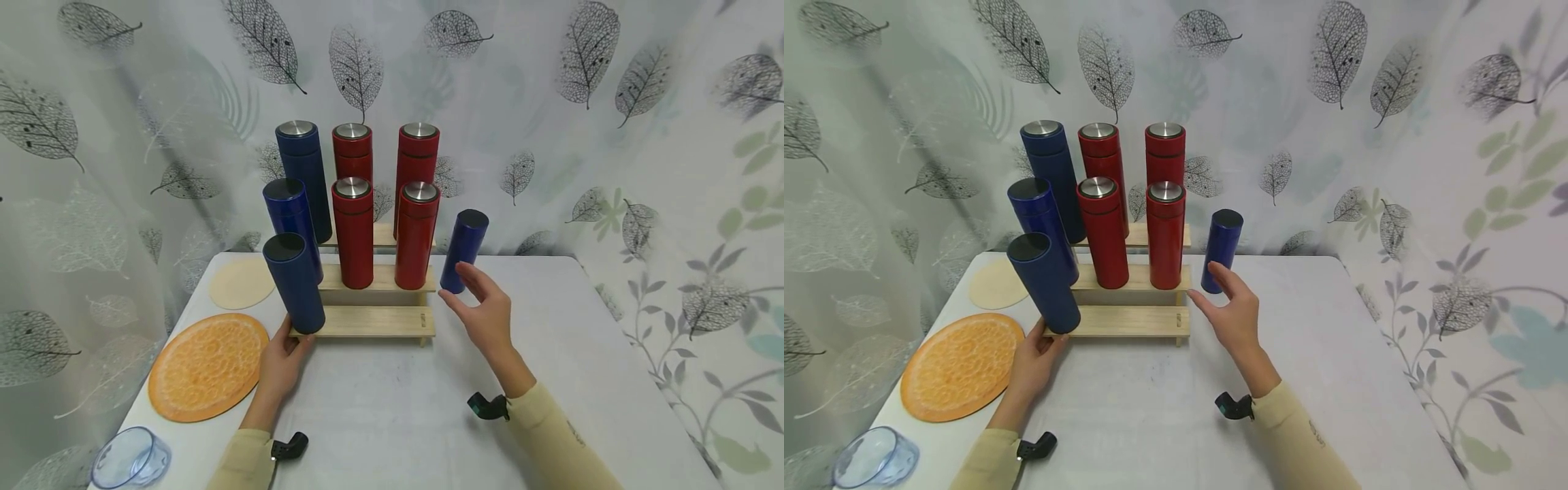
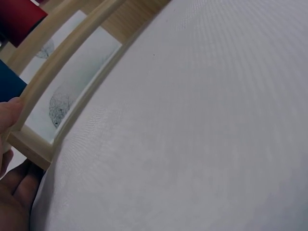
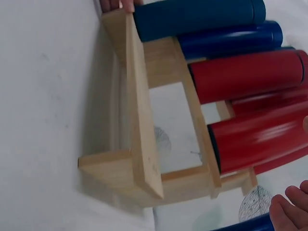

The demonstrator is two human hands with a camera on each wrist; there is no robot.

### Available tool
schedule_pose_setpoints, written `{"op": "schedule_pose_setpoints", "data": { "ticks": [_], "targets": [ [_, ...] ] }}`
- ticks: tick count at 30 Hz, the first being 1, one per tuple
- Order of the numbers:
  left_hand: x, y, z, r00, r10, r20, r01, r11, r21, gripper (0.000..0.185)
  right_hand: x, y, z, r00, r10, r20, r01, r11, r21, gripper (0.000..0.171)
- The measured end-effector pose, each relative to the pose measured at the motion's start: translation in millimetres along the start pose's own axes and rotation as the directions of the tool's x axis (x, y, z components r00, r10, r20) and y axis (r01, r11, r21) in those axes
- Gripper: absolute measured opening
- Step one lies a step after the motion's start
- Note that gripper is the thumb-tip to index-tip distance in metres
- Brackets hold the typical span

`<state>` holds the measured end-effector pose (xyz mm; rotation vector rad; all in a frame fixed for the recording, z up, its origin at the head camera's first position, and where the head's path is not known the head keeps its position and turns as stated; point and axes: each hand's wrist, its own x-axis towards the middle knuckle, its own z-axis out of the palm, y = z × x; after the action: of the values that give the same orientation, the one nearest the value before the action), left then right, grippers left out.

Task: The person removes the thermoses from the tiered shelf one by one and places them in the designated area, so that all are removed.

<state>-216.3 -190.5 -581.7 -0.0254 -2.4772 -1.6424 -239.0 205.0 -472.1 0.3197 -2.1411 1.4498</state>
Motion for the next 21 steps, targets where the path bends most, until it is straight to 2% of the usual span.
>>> {"op": "schedule_pose_setpoints", "data": {
  "ticks": [10, 17, 21],
  "targets": [
    [0.4, 1.7, 1.2, 1.000, 0.003, -0.006, -0.003, 1.000, -0.021, 0.079, -3, -33, 11, 0.996, -0.050, 0.078, 0.047, 0.998, 0.040, 0.063],
    [1.1, 0.8, 1.2, 1.000, 0.005, -0.011, -0.005, 1.000, -0.012, 0.079, -4, -34, 24, 0.981, -0.149, 0.126, 0.137, 0.985, 0.102, 0.069],
    [0.8, 1.3, 1.8, 1.000, 0.010, -0.016, -0.010, 1.000, -0.019, 0.077, -6, -37, 32, 0.975, -0.172, 0.144, 0.152, 0.978, 0.139, 0.068]
  ]
}}
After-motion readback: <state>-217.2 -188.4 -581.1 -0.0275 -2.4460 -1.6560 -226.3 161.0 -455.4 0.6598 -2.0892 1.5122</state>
